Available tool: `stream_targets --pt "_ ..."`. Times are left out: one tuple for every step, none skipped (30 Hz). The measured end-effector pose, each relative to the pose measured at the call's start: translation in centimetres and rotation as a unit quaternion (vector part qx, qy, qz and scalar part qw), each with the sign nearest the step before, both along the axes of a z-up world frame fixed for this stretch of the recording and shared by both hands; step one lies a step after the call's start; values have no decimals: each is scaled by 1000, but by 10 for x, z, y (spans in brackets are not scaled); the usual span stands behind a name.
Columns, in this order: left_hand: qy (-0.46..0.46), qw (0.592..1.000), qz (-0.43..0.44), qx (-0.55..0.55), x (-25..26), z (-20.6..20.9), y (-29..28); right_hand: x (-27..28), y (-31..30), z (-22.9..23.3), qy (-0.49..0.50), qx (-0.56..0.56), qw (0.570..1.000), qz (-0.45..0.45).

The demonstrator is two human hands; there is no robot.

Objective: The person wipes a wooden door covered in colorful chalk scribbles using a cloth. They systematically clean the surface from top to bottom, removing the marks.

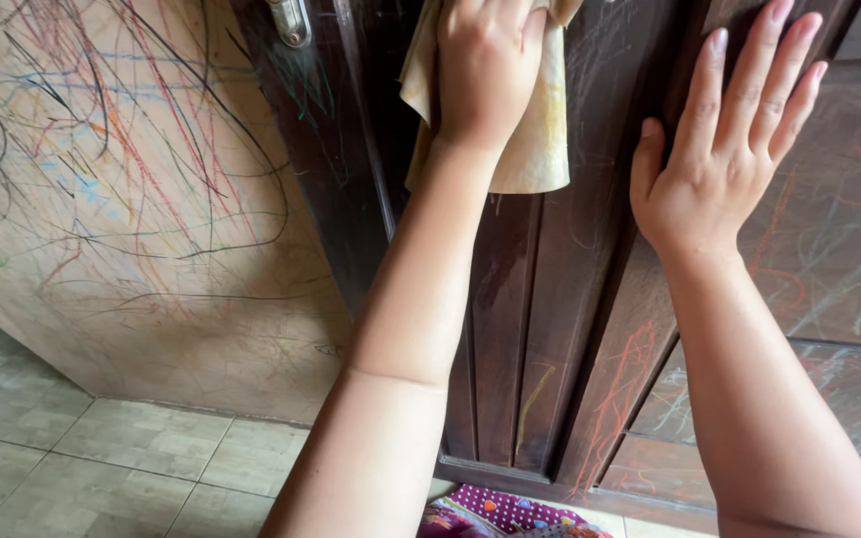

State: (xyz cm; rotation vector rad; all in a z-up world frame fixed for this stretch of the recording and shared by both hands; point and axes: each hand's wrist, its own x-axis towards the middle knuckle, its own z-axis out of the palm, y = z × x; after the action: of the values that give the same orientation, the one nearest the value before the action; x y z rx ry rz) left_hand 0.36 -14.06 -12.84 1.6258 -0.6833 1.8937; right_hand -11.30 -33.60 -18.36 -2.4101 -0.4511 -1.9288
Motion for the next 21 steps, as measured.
stream_targets --pt "21 1000 -3 -5 0 -7 -4 3 -2 -2 -10 -5 1000 -1" --pt "41 999 -7 -10 1 -13 -8 5 -4 -3 -20 -11 1000 -1" --pt "14 1000 -3 -16 1 -19 -14 8 -5 -4 -26 -11 1000 4" --pt "-12 1000 0 -22 -1 -30 -22 12 -7 -4 -32 -10 999 9" --pt "-39 999 5 -28 -5 -43 -28 13 -8 -6 -38 -10 999 15" --pt "-34 999 -7 -17 -10 -60 -31 14 -10 -9 -41 9 998 51" --pt "-31 999 -19 -7 -16 -78 -33 15 -12 -9 -45 27 995 88" --pt "-29 999 -32 3 -22 -98 -35 16 -14 -10 -49 45 990 125" --pt "-14 998 -50 18 -30 -119 -38 15 -15 -12 -78 56 985 141" --pt "1 997 -69 34 -38 -142 -40 14 -17 -16 -108 65 980 157" --pt "20 996 -70 44 -48 -165 -40 14 -19 -18 -138 75 972 174" --pt "38 995 -71 54 -57 -188 -40 16 -21 -19 -142 110 958 226" --pt "21 995 -81 63 -62 -204 -47 18 -21 -22 -143 147 939 276" --pt "4 993 -90 71 -67 -218 -52 19 -23 -25 -144 160 931 296" --pt "21 992 -99 76 -75 -233 -54 20 -25 -26 -146 172 922 316" --pt "37 990 -108 81 -87 -248 -55 21 -29 -26 -148 162 926 306" --pt "53 988 -115 87 -91 -254 -52 22 -28 -25 -151 157 929 299" --pt "34 990 -107 83 -84 -249 -55 23 -27 -25 -154 151 932 292" --pt "16 992 -101 77 -75 -239 -64 23 -28 -26 -155 148 935 282" --pt "-2 993 -96 71 -67 -228 -68 23 -28 -26 -156 148 939 269" --pt "2 994 -88 71 -61 -214 -71 22 -29 -26 -158 146 943 254"
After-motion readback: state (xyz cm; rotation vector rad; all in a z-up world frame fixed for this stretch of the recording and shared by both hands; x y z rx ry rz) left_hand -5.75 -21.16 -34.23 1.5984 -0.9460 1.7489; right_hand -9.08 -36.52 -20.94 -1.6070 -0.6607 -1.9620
